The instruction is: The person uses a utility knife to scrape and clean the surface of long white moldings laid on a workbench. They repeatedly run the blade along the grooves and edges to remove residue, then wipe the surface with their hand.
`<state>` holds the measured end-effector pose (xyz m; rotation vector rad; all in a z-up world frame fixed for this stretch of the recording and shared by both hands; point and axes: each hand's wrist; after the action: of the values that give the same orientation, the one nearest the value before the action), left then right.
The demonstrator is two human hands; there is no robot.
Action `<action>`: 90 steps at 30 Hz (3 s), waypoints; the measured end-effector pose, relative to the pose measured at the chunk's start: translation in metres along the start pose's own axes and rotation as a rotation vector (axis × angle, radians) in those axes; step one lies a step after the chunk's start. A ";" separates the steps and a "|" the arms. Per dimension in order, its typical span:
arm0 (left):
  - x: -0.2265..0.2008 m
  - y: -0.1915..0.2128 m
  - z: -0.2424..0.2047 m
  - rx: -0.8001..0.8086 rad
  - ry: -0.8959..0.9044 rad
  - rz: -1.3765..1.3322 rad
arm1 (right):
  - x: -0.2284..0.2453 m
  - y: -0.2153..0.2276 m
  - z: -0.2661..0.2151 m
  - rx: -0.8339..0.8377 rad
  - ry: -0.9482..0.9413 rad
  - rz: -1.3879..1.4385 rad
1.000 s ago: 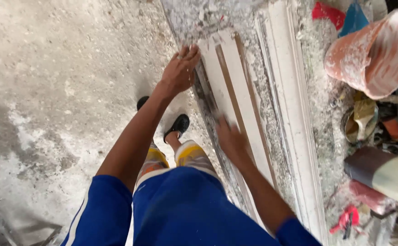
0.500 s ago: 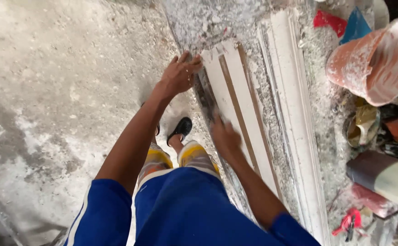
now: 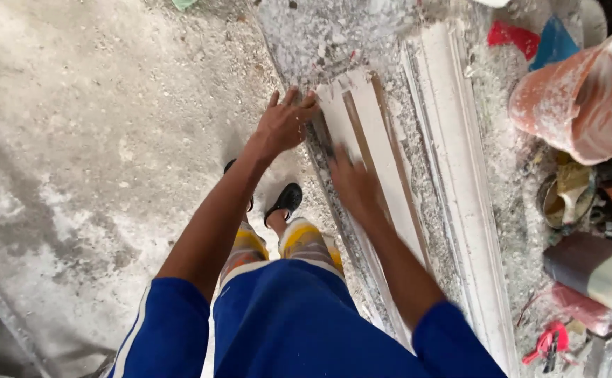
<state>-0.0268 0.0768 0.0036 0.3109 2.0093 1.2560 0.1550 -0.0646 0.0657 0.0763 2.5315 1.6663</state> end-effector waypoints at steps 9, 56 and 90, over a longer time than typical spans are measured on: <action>0.005 -0.002 -0.003 -0.023 -0.014 -0.003 | -0.006 0.007 -0.052 0.387 -0.278 0.044; 0.081 -0.026 0.117 0.104 0.071 -0.343 | 0.088 0.023 0.055 -0.334 -0.401 0.370; 0.040 0.021 0.190 0.897 -0.553 -0.150 | 0.204 0.065 0.109 -0.237 -1.290 0.801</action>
<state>0.0733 0.2375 -0.0453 0.8059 1.9175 0.0692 -0.0358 0.0813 0.0700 1.6598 1.3069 1.2791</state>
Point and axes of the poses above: each hand's wrist, its own z-axis towards the middle knuckle, its own y-axis out of the back of the hand, x = y × z, and after that the axes turned 5 degrees about -y, right-handed
